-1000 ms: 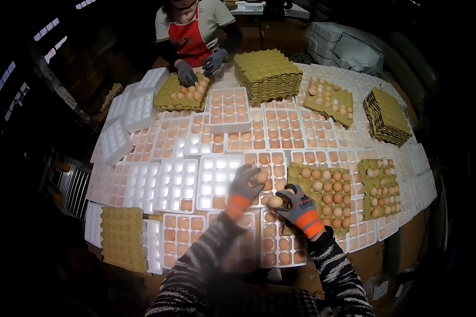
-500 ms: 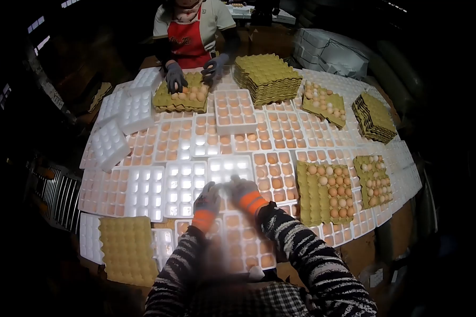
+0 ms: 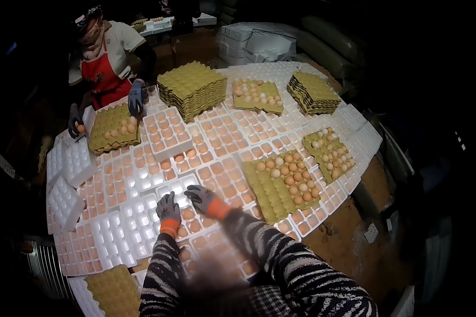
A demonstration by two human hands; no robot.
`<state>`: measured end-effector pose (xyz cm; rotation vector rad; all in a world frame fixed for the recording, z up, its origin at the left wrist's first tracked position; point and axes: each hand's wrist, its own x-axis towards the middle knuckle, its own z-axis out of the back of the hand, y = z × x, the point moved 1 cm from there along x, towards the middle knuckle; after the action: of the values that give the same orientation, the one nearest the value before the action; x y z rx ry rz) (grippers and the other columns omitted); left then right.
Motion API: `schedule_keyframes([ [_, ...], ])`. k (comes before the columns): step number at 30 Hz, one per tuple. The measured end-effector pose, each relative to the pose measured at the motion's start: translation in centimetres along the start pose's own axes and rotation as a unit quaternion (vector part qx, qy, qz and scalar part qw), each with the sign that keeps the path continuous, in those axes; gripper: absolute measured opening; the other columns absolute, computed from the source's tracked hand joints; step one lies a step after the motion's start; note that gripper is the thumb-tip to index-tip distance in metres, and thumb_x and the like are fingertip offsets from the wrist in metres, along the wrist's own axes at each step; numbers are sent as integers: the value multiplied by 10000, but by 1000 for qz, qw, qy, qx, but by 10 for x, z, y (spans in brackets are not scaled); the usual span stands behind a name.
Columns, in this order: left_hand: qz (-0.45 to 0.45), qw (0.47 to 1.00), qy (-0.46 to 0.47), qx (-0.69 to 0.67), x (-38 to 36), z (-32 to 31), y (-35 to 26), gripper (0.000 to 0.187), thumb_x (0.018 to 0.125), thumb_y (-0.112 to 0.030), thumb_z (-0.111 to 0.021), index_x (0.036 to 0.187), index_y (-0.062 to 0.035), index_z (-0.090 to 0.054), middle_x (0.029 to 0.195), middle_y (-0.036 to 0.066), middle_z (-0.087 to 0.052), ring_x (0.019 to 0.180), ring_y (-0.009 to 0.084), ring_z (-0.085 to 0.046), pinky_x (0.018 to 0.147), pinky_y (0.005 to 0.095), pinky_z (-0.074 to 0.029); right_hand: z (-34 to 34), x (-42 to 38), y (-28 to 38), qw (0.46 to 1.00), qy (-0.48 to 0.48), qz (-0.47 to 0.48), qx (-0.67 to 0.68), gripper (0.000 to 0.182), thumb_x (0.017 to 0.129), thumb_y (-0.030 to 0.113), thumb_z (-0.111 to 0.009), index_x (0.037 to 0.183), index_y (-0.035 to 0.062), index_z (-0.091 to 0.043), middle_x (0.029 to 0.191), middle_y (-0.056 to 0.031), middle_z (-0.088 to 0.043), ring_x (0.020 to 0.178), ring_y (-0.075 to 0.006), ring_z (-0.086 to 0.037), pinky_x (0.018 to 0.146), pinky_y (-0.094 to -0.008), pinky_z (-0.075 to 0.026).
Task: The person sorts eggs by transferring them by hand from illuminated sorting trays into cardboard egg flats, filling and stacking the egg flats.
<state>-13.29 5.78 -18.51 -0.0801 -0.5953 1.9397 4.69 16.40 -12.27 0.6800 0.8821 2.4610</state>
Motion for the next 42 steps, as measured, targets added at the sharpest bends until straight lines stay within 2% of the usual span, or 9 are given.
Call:
schedule_keyframes([
  [6, 4, 984, -3, -175, 16, 22, -50, 557, 819, -120, -684, 1367, -116, -585, 1349, 154, -592, 1228, 370, -539, 1099, 455, -399, 174, -93, -41, 968, -139, -93, -188, 274, 958, 196, -569, 1214, 164, -660, 1298, -71, -648, 1129, -323, -628, 949, -456, -500],
  [10, -61, 945, 100, -305, 47, 9, -186, 547, 847, -52, -704, 1380, -118, -599, 1190, 107, -668, 903, 207, -657, 813, 312, -548, 245, -123, -106, 941, 50, -135, -307, 279, 891, 209, -609, 1150, 167, -701, 1188, -115, -658, 1115, -323, -615, 932, -429, -500],
  [14, -211, 947, 106, -216, 82, -49, -289, 611, 787, -218, -771, 1370, -148, -606, 1171, 143, -683, 1127, 350, -607, 990, 441, -485, 230, -133, -153, 934, 49, -73, -345, 292, 848, 196, -638, 1132, 205, -705, 1183, -77, -655, 1113, -321, -604, 966, -429, -472],
  [19, -282, 957, 64, -9, 97, -112, -320, 464, 741, -278, -763, 1176, -142, -671, 1087, 100, -689, 1051, 342, -615, 963, 478, -455, 318, -137, -103, 929, -155, -285, 179, 381, 928, 328, -663, 1263, 151, -627, 1100, -68, -685, 914, -187, -600, 736, -333, -475],
  [22, -253, 961, 70, -88, 98, -92, -329, 364, 736, -236, -747, 1076, -135, -663, 1019, 84, -681, 1029, 336, -601, 912, 474, -459, 369, -122, -69, 858, -95, -428, 266, 476, 926, 339, -671, 1350, 144, -573, 1046, -63, -698, 746, -157, -616, 588, -319, -484],
  [26, -85, 927, -20, -365, 102, -100, -328, 309, 777, -202, -703, 1060, -90, -651, 1099, 158, -632, 1023, 363, -591, 940, 462, -459, 320, -106, -158, 956, 41, -216, -195, 378, 846, 219, -676, 1205, 99, -659, 1125, -149, -719, 1005, -337, -696, 828, -409, -558],
  [30, -69, 969, 199, -130, 107, -95, -367, 480, 769, -340, -762, 1168, -99, -647, 1081, 155, -559, 1123, 397, -564, 950, 465, -482, 295, -89, -188, 926, 133, -229, -271, 336, 855, 231, -664, 1167, 108, -666, 1097, -138, -723, 1000, -314, -698, 824, -401, -554],
  [36, -74, 969, 198, -125, 110, -109, -357, 446, 692, -341, -824, 1075, -137, -718, 1140, 94, -566, 1003, 298, -633, 883, 396, -534, 383, -144, -187, 965, -176, -188, 52, 399, 806, 298, -734, 1155, 113, -678, 1059, -118, -725, 986, -290, -694, 836, -400, -544],
  [42, 5, 891, 94, -443, 110, -114, -341, 323, 760, -122, -734, 1071, -67, -666, 1169, 121, -649, 1038, 289, -636, 905, 368, -518, 473, -229, -272, 884, -228, -365, -183, 377, 851, 284, -698, 1190, 119, -684, 1123, -149, -682, 976, -314, -674, 815, -423, -547],
])
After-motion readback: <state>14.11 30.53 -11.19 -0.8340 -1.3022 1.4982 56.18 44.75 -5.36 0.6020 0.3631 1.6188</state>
